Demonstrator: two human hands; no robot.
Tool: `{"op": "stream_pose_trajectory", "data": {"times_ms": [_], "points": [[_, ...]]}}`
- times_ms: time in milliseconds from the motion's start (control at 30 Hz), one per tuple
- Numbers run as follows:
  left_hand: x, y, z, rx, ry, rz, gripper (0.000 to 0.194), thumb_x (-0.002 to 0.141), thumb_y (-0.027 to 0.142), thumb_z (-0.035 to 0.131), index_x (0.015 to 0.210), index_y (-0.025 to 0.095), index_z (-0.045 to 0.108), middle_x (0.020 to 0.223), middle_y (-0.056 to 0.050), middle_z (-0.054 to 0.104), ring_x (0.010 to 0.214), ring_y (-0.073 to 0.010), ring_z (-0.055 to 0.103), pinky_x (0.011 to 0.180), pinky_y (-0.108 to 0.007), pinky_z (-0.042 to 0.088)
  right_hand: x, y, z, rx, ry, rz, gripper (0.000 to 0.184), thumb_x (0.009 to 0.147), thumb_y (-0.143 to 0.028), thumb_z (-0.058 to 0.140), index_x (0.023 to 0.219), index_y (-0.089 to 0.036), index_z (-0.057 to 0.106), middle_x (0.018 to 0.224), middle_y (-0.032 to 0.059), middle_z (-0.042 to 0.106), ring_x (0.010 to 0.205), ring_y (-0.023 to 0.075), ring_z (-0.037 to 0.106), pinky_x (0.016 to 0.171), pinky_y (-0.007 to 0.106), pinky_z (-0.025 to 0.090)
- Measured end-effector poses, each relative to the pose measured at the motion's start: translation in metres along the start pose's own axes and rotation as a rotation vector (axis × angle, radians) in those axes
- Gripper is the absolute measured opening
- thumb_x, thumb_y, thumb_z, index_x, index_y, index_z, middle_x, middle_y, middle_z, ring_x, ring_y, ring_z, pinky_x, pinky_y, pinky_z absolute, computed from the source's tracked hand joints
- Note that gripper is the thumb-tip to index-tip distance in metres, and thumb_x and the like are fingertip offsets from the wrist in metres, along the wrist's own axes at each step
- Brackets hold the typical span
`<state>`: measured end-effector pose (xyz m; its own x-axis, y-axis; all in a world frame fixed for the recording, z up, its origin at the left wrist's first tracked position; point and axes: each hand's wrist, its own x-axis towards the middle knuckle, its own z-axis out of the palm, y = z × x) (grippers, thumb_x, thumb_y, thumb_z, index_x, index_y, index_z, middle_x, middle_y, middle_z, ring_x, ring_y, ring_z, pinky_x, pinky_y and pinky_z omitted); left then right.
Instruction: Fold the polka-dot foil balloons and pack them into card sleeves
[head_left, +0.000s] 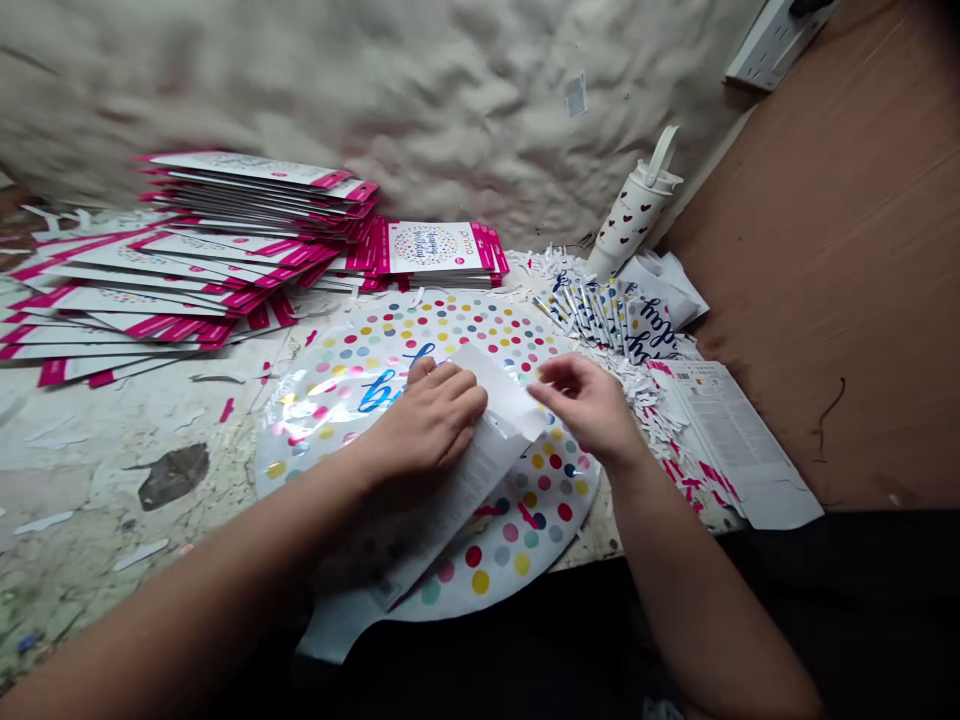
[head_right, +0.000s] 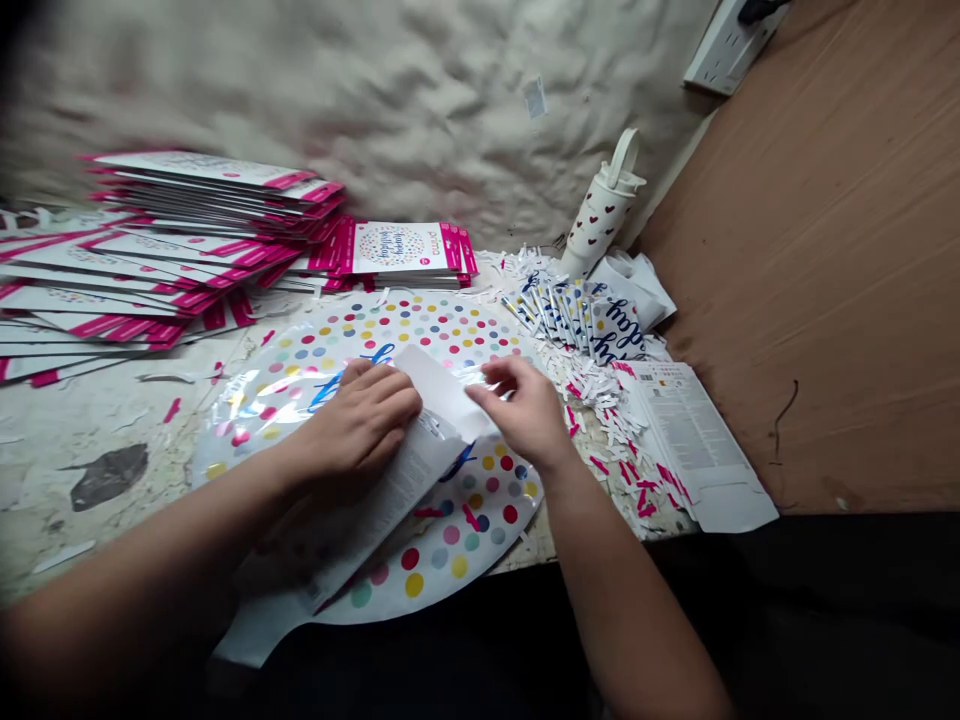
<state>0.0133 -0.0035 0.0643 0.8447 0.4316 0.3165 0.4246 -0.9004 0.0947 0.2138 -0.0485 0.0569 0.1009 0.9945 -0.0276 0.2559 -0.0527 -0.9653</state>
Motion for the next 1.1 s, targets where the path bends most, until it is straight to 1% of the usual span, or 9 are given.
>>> {"op": "stream_pose_trajectory", "data": {"times_ms": [100,167,233,267,433,567,800,967,1100], "points": [[-0.001,0.007,-0.020,0.095,0.197,-0.040,0.011,0.079,0.018,0.039,0.084,0.019,0.048,0.084,-0.007,0.051,0.086,-0.0243,0.045,0.081,-0.043,0.035,-0.018,-0.010,-0.002,0.272,-0.120,-0.040,0.045,0.061,-0.030,0.076,0.101,-0.020,0.057,0.097,0.0049,0.066,0.087,0.0182,0.062,0.077,0.033,0.051],[-0.004,0.015,-0.034,0.144,0.461,-0.094,0.017,0.078,0.020,0.047,0.095,0.022,0.048,0.102,-0.007,0.050,0.102,-0.0275,0.044,0.091,-0.047,0.030,-0.029,-0.017,0.005,0.422,-0.193,-0.099,0.034,0.069,-0.031,0.071,0.098,-0.021,0.059,0.094,0.0046,0.068,0.090,0.0197,0.062,0.082,0.036,0.050],[-0.009,0.023,-0.043,0.071,0.753,-0.196,0.041,0.074,0.024,0.059,0.112,0.028,0.042,0.125,-0.005,0.040,0.118,-0.0312,0.034,0.100,-0.050,0.023,-0.037,-0.024,0.010,0.490,-0.111,-0.208,0.022,0.076,-0.030,0.064,0.096,-0.022,0.061,0.094,0.0038,0.068,0.093,0.0197,0.062,0.086,0.036,0.048],[-0.013,0.026,-0.045,-0.061,0.815,-0.255,0.053,0.073,0.027,0.062,0.119,0.030,0.038,0.131,-0.004,0.036,0.122,-0.0317,0.031,0.102,-0.049,0.023,-0.039,-0.026,0.012,0.501,-0.079,-0.247,0.019,0.077,-0.028,0.064,0.095,-0.022,0.062,0.093,0.0030,0.069,0.093,0.0193,0.062,0.086,0.035,0.048],[-0.028,0.035,-0.029,-0.908,0.459,-0.403,0.061,0.075,0.026,0.064,0.126,0.027,0.032,0.122,-0.007,0.047,0.110,-0.0253,0.049,0.090,-0.037,0.043,-0.046,-0.025,0.019,0.430,-0.156,-0.188,0.029,0.070,-0.025,0.071,0.097,-0.024,0.061,0.093,0.0015,0.069,0.088,0.0206,0.064,0.080,0.036,0.052],[-0.033,0.041,-0.026,-1.048,0.481,-0.463,0.066,0.068,0.021,0.071,0.124,0.027,0.037,0.116,-0.006,0.051,0.108,-0.0255,0.051,0.090,-0.035,0.045,-0.049,-0.027,0.022,0.348,-0.194,-0.247,0.032,0.069,-0.025,0.072,0.100,-0.025,0.064,0.103,0.0015,0.067,0.098,0.0221,0.061,0.089,0.038,0.049],[-0.032,0.049,-0.040,-1.243,0.477,-0.620,0.064,0.065,0.021,0.075,0.121,0.027,0.043,0.109,-0.004,0.061,0.102,-0.0262,0.057,0.085,-0.035,0.050,-0.044,-0.034,0.017,0.353,-0.243,-0.256,0.036,0.062,-0.023,0.076,0.097,-0.023,0.065,0.096,0.0020,0.069,0.091,0.0228,0.063,0.083,0.039,0.051],[-0.036,0.042,-0.039,-1.442,0.324,-0.817,0.026,0.070,0.028,0.071,0.094,0.019,0.063,0.084,-0.002,0.068,0.084,-0.0213,0.063,0.077,-0.031,0.050,-0.026,-0.027,-0.001,0.429,0.022,-0.304,0.023,0.068,-0.031,0.072,0.087,-0.025,0.061,0.081,0.0000,0.067,0.075,0.0175,0.063,0.069,0.031,0.052],[-0.039,0.037,-0.019,-1.577,0.107,-0.917,0.024,0.075,0.037,0.063,0.069,0.014,0.061,0.052,0.001,0.056,0.043,-0.0081,0.049,0.044,-0.019,0.040,-0.008,-0.021,-0.013,0.000,0.123,-0.169,0.027,0.082,-0.044,0.052,0.070,-0.020,0.057,0.060,-0.0004,0.058,0.050,0.0124,0.052,0.050,0.025,0.044]]}}
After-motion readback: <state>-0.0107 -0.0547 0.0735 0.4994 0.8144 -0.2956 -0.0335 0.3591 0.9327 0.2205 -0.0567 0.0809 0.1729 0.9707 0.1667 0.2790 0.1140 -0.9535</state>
